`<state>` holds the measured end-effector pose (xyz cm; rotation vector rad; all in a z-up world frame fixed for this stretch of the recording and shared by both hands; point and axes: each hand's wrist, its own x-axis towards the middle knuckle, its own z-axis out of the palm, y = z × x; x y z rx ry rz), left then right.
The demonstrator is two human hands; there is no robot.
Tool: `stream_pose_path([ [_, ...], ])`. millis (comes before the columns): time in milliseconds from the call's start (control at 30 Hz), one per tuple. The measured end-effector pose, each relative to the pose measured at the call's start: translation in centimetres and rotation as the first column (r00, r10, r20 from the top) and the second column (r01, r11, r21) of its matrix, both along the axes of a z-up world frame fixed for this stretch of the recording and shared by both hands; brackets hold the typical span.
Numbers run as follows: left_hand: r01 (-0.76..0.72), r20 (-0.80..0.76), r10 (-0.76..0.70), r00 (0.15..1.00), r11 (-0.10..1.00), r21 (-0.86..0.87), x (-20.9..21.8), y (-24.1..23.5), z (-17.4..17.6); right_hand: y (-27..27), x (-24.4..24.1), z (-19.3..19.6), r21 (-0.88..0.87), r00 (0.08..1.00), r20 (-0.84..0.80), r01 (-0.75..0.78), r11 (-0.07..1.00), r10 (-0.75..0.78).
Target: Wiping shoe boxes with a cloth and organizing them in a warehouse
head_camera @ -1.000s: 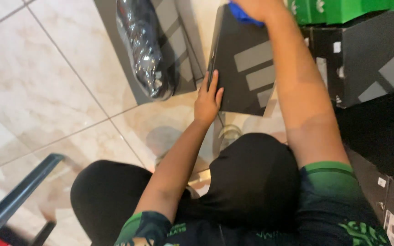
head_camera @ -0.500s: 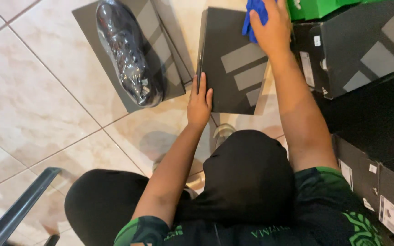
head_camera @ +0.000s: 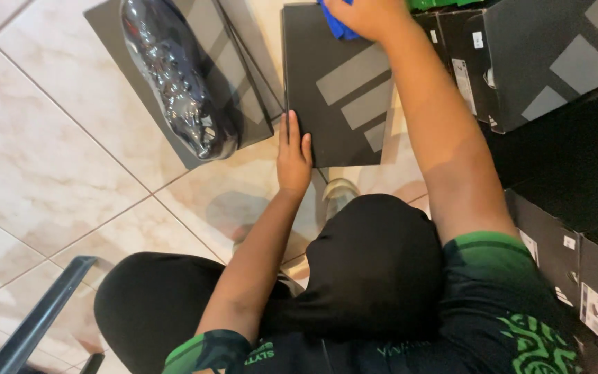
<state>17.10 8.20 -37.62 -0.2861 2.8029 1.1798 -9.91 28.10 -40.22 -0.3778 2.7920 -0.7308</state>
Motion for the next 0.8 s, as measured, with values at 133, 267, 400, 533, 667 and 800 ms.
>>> stream_pose_path([
  [133, -0.010, 0.038, 0.009, 0.999, 0.999, 0.039, -0.2, 0.1, 0.6, 1.7, 5.1, 2.7, -0.097, 0.928, -0.278, 0.230, 0.968, -0.248],
  [267, -0.020, 0.022, 0.019, 1.000, 0.999, 0.043, -0.1, 0.1, 0.2, 3.1, 10.3, 3.5, -0.372, 0.859, -0.125, 0.424, 0.826, -0.497],
  [400, -0.016, 0.006, 0.016, 1.000, 1.000, -0.006, 0.7, 0.0, -0.2, 4.5, 14.3, -0.4, -0.551, 0.657, 0.491, 0.743, 0.381, -0.572],
  [533, -0.044, 0.039, 0.044, 0.998, 0.999, -0.004, 0.2, -0.1, -1.1, 4.5, 21.6, -4.9, -0.473, 0.516, 0.650, 0.849, 0.234, -0.558],
  [667, -0.061, 0.061, 0.062, 0.996, 0.998, -0.018, 0.3, 0.3, -0.9, 5.6, 32.8, -3.9, -0.372, 0.365, 0.687, 0.919, 0.126, -0.628],
  [800, -0.074, 0.074, 0.074, 0.995, 0.997, -0.003, 0.8, 0.5, -0.8, 2.6, 35.2, 2.0, 0.114, 0.328, 0.588, 0.871, 0.478, -0.739],
])
